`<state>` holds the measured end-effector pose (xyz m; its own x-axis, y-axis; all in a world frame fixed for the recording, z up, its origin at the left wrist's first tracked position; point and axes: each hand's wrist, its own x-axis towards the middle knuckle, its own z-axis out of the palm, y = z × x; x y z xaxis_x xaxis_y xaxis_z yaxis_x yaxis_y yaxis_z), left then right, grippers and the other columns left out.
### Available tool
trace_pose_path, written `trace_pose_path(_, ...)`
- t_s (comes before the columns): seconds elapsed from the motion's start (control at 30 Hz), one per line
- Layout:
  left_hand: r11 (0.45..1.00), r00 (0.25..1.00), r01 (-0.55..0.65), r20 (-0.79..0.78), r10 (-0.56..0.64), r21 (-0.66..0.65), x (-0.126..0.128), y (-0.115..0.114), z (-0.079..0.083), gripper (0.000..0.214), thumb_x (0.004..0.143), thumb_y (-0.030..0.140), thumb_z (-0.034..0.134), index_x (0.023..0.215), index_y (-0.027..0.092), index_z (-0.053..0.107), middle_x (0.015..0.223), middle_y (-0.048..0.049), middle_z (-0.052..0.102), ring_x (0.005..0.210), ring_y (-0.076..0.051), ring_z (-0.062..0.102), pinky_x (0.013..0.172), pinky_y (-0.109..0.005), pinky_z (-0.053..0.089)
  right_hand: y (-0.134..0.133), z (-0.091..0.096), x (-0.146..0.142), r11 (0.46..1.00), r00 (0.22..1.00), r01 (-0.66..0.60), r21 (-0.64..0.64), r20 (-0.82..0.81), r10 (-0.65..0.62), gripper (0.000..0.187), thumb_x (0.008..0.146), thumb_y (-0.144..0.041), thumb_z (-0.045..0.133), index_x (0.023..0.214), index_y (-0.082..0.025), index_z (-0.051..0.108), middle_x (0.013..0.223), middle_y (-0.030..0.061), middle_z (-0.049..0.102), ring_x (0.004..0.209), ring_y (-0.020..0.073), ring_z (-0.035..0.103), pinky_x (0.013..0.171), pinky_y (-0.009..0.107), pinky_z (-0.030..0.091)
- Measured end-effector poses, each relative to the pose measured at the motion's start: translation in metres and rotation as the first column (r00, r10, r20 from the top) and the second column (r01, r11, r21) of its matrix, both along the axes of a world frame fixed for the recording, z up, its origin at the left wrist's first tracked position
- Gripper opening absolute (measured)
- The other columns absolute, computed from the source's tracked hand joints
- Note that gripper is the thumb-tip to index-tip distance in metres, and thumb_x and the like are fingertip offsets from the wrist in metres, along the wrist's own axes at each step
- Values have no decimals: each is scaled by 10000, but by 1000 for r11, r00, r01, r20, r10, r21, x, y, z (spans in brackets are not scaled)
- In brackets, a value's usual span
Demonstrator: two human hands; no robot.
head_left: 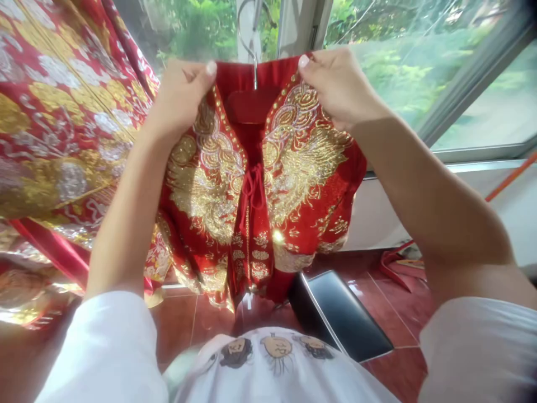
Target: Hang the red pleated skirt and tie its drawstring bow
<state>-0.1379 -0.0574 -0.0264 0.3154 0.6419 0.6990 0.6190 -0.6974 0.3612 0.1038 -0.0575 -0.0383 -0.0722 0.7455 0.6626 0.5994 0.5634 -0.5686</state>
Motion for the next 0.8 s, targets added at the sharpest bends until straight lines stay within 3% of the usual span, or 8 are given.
trace_pose_path(0.07, 1000, 997, -16, -70, 17, 21, -5, 1, 2, 583, 939, 441, 281, 660, -13, 516, 683, 30, 373, 813, -77, 497, 890, -585, 353, 2, 3, 7, 999, 997, 17, -38, 74, -14, 469, 919, -403, 369, 709, -6, 505, 619, -84, 376, 572, -50, 278, 539, 219, 153)
trace_pose_path(0.2, 974, 919, 146, -340, -197, -171, -48, 10, -6, 627, 871, 523, 425, 1017, -64, 590, 855, 2, 558, 942, -122, 558, 918, -503, 399, 9, -1, 46, 985, 907, -60, -164, 404, 123, 622, 836, -428, 256, 877, 88, 600, 873, -51, 612, 759, -37, 505, 552, 163, 248)
trace_pose_path(0.33, 977, 894, 28, -432, -119, -211, -79, 8, -31, 792, 844, 644, 384, 1265, -18, 488, 1117, -53, 603, 1087, -139, 551, 957, -414, 410, 7, -25, 84, 896, 911, -224, -384, 246, 333, 505, 833, -305, 373, 1036, 92, 610, 1041, 35, 651, 885, 3, 560, 729, 169, 388)
trace_pose_path(0.4, 982, 924, -143, -373, 88, -123, -71, -2, -44, 706, 913, 612, 347, 1198, -5, 536, 1055, -46, 627, 1034, -133, 579, 964, -408, 430, 1, -39, 86, 926, 958, -186, -329, 147, 244, 552, 853, -343, 401, 1141, 93, 578, 1062, 79, 649, 864, 39, 576, 744, 226, 406)
trace_pose_path(0.47, 914, 871, -405, -289, 397, 34, -50, -14, -54, 564, 943, 545, 454, 1149, 30, 555, 1043, -64, 637, 1036, -186, 593, 990, -463, 433, -7, -50, 77, 982, 977, 28, -186, 213, 12, 610, 866, -422, 406, 1177, 70, 587, 1056, 87, 651, 901, 90, 583, 766, 282, 403)
trace_pose_path(0.57, 777, 771, -599, -124, 625, 194, -17, -30, -72, 492, 929, 441, 561, 1267, 91, 489, 1240, -130, 581, 1186, -261, 523, 1084, -487, 360, -23, -68, 53, 915, 877, 395, 79, 263, -402, 621, 887, -492, 457, 1259, -12, 584, 1101, 125, 647, 1020, 186, 586, 868, 370, 397)
trace_pose_path(0.7, 727, 784, -611, 114, 610, 313, 17, -51, -142, 617, 910, 465, 534, 1408, 143, 362, 1483, -132, 352, 1433, -280, 219, 1203, -493, 132, -55, -130, 3, 725, 751, 592, 351, 85, -655, 641, 940, -426, 433, 1433, -18, 389, 1409, 257, 410, 1339, 307, 387, 1051, 486, 325)
trace_pose_path(0.8, 807, 835, -546, 75, 544, 223, 29, -60, -227, 669, 777, 563, 660, 1287, 164, 490, 1412, -190, 390, 1416, -392, 198, 1156, -599, 129, -81, -204, -38, 726, 724, 565, 391, 187, -664, 782, 822, -573, 560, 1405, -79, 397, 1445, 275, 310, 1393, 432, 219, 1027, 645, 262)
